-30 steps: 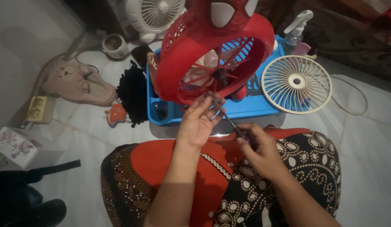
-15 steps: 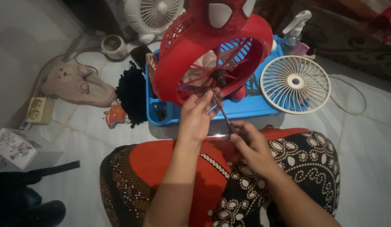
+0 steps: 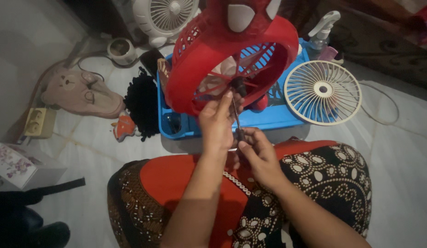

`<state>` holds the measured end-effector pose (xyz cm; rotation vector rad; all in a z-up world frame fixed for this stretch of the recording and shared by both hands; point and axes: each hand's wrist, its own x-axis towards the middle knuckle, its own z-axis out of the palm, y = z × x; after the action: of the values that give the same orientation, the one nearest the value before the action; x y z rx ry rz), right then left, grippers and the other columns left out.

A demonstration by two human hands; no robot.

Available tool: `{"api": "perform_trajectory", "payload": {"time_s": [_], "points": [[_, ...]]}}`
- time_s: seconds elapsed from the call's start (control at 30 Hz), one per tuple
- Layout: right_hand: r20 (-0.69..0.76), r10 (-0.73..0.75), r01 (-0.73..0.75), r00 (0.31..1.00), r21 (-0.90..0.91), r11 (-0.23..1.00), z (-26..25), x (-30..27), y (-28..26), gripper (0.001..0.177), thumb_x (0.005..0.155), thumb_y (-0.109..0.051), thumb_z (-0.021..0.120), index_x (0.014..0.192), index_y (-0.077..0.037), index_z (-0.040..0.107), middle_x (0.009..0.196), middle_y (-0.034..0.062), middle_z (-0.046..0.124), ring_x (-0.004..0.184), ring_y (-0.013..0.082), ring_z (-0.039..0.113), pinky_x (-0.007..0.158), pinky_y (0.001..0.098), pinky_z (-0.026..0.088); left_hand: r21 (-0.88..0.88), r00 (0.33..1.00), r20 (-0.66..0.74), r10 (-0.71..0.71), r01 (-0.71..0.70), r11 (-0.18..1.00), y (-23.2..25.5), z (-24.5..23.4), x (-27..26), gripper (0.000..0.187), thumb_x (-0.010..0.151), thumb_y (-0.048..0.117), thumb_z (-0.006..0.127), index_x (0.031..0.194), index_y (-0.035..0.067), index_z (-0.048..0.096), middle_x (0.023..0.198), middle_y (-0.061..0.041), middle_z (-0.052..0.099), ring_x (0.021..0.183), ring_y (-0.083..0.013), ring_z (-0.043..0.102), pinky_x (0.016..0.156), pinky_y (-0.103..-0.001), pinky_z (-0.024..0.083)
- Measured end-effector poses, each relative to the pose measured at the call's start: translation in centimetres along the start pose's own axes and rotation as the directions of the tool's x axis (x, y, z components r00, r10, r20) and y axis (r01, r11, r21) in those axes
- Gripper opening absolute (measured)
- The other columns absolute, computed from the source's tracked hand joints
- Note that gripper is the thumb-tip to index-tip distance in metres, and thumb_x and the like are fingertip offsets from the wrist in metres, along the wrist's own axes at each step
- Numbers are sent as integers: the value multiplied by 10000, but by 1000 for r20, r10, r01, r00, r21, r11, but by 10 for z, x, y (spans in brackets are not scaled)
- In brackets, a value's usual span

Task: The person assembles a red Spider-Man themed fan by attaching the front grill and securing it with a screwdriver. They then attach the back grill and adjust the fan's position.

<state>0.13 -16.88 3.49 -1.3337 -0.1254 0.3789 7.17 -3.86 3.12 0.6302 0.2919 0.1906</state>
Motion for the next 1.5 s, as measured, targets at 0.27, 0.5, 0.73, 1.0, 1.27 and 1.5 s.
{"api": "perform_trajectory", "payload": {"time_s": [0.27,0.5,0.73,1.0,1.27,1.5], "points": [[33,-32,31,999,25,999,3,4,-3,310,1029,-51,501,1329,20,473,992,95,621,741,143,649,649,311,596,27,999,-5,-32,32,999,2,3,6,200,956,151,713,1010,-41,716,889,-105,738,778,-168,718,694,-294,575],[13,-13,12,1000,48,999,4,4,-7,323,1023,-48,504,1337,23,478,994,93,618,742,147,649,638,320,595,3,999,-11,-37,37,999,0,3,8,196,970,171,713,981,-25,715,863,-91,733,764,-154,704,671,-282,551],[31,33,-35,999,76,997,2,3,-15,322,1030,-89,509,1330,26,490,912,116,640,686,175,657,629,328,584,-56,998,20,-59,60,997,5,6,6,180,957,182,717,1028,17,711,881,-61,716,801,-147,687,697,-287,549],[22,74,-76,997,158,985,-1,2,-29,327,1017,-137,505,1300,26,527,870,141,663,618,203,652,558,356,583,25,991,-75,-111,113,993,2,3,7,171,904,231,742,1033,122,717,920,15,721,847,-94,667,723,-302,479],[51,48,-58,997,212,976,-9,3,-28,344,1038,-185,514,1283,55,549,861,131,647,543,178,580,472,298,475,586,949,13,314,-262,767,15,7,-21,273,970,239,682,1131,28,621,971,-63,727,884,-204,702,795,-370,570],[14,215,-211,977,260,942,-8,2,-36,364,1024,-240,501,1288,-1,577,817,119,633,522,143,536,431,266,418,802,634,556,537,-578,-148,38,11,-24,406,1040,117,603,1409,-37,532,1400,-242,556,1294,-431,573,1040,-457,507]]}}
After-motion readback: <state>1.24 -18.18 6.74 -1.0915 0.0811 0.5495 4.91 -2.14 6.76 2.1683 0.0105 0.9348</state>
